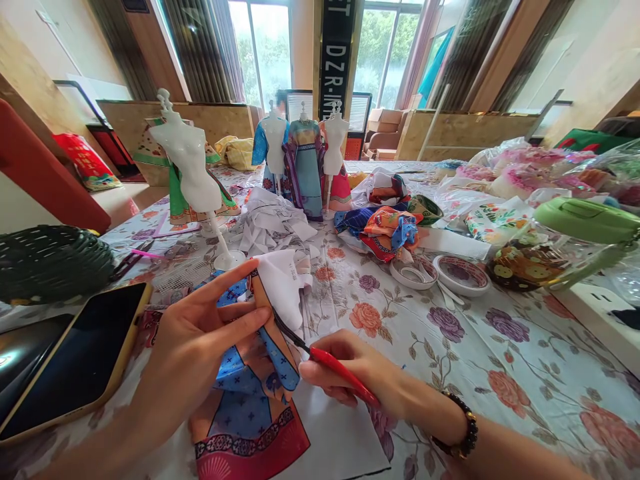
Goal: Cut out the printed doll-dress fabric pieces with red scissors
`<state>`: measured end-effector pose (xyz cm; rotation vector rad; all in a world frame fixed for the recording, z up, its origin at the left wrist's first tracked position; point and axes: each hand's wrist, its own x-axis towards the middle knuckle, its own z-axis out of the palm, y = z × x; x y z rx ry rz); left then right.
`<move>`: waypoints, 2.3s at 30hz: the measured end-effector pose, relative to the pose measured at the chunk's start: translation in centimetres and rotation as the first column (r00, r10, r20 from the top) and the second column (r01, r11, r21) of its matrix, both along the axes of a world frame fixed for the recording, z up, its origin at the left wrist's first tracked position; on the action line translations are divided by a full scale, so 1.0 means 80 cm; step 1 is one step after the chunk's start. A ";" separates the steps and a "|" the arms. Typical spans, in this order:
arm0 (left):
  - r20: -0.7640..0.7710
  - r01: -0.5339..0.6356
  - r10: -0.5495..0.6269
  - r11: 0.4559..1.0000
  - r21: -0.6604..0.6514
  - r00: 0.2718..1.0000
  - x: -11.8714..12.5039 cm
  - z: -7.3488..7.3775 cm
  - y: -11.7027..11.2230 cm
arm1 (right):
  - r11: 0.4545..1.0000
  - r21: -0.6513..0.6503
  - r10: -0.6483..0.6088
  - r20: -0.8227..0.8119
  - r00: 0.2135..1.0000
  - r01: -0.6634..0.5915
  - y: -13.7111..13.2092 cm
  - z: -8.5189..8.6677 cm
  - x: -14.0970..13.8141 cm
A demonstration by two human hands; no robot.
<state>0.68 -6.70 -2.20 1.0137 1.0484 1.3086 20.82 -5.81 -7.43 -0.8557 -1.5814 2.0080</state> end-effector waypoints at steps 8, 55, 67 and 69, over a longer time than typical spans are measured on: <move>-0.039 -0.015 0.014 1.000 -0.018 0.999 -0.001 -0.001 -0.001 | 1.000 0.006 0.006 0.023 1.000 -0.006 -0.001 -0.002 0.004; -0.042 0.021 -0.022 0.999 -0.044 0.999 -0.004 -0.001 -0.003 | 0.995 0.095 -0.031 0.155 0.987 0.017 -0.006 0.018 0.001; -0.039 0.016 -0.018 0.999 -0.046 0.999 -0.003 -0.002 -0.002 | 0.988 0.156 -0.021 0.184 0.983 -0.008 -0.006 0.025 -0.002; -0.036 0.014 -0.016 0.999 -0.051 0.999 -0.003 -0.002 -0.002 | 0.987 0.159 -0.021 0.163 0.986 -0.005 -0.006 0.021 -0.002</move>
